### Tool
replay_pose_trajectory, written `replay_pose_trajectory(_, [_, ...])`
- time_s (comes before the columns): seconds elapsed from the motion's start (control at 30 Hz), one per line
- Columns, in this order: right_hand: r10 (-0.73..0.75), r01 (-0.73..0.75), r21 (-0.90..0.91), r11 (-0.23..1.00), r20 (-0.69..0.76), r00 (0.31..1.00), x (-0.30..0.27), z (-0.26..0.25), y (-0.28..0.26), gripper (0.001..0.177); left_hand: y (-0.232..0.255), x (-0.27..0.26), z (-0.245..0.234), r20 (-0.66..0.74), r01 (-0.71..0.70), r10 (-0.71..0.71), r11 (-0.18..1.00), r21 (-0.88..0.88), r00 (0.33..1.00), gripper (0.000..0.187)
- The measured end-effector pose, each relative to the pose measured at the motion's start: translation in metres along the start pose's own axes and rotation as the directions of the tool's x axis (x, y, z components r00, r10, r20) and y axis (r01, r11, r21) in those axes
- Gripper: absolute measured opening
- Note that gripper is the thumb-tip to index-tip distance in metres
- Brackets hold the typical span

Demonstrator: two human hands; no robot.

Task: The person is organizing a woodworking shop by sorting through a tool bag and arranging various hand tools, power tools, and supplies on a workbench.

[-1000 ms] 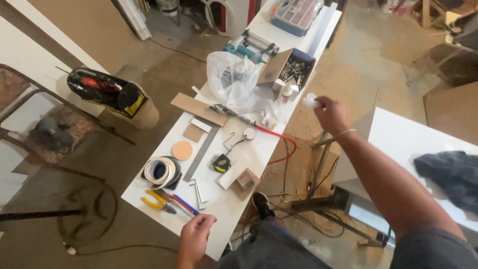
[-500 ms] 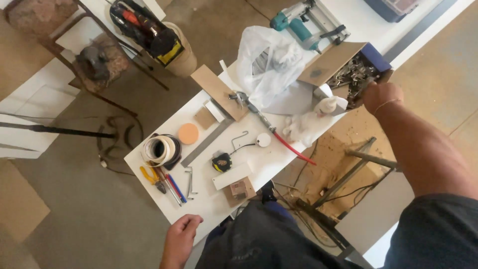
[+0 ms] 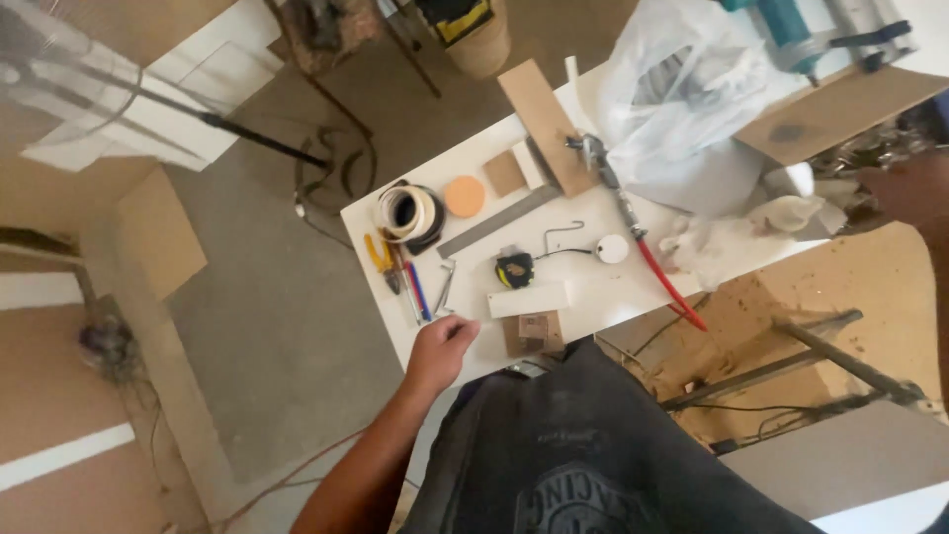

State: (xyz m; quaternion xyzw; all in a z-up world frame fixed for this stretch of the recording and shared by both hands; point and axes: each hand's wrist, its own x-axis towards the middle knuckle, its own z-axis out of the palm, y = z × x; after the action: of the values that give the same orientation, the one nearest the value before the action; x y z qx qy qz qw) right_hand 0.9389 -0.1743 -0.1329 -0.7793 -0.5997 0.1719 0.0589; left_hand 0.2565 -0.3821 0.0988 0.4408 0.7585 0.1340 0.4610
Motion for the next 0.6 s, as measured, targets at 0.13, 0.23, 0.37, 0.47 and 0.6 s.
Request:
replay_pose_trajectory(0.13, [0.374, -0.409, 0.191, 0.892, 0.197, 0.906, -0.042, -0.051, -0.116, 0.051, 0.015, 0.010, 0.012, 0.065, 0.021, -0.031, 0.988, 0.156, 0.997, 0.039])
replay_pose_trajectory(0.23, [0.484, -0.492, -0.046, 0.870, 0.272, 0.831, -0.041, -0.065, -0.127, 0.081, 0.022, 0.017, 0.021, 0.089, 0.011, -0.028, 0.982, 0.190, 0.996, 0.038])
replay_pose_trajectory(0.37, [0.423, -0.357, -0.263, 0.897, 0.272, 0.864, -0.035, -0.069, -0.129, 0.113, 0.029, 0.021, 0.029, 0.132, -0.009, -0.016, 0.982, 0.186, 0.991, 0.038])
replay_pose_trajectory(0.47, [0.451, -0.417, -0.187, 0.890, 0.220, 0.865, -0.047, -0.076, -0.154, 0.080, 0.034, 0.013, 0.028, 0.161, -0.007, -0.019, 0.987, 0.159, 0.987, 0.037])
replay_pose_trajectory(0.6, [0.521, -0.477, -0.230, 0.848, 0.201, 0.829, -0.041, -0.063, -0.161, 0.054, 0.021, 0.017, 0.028, 0.197, -0.015, -0.014, 0.990, 0.142, 0.980, 0.038])
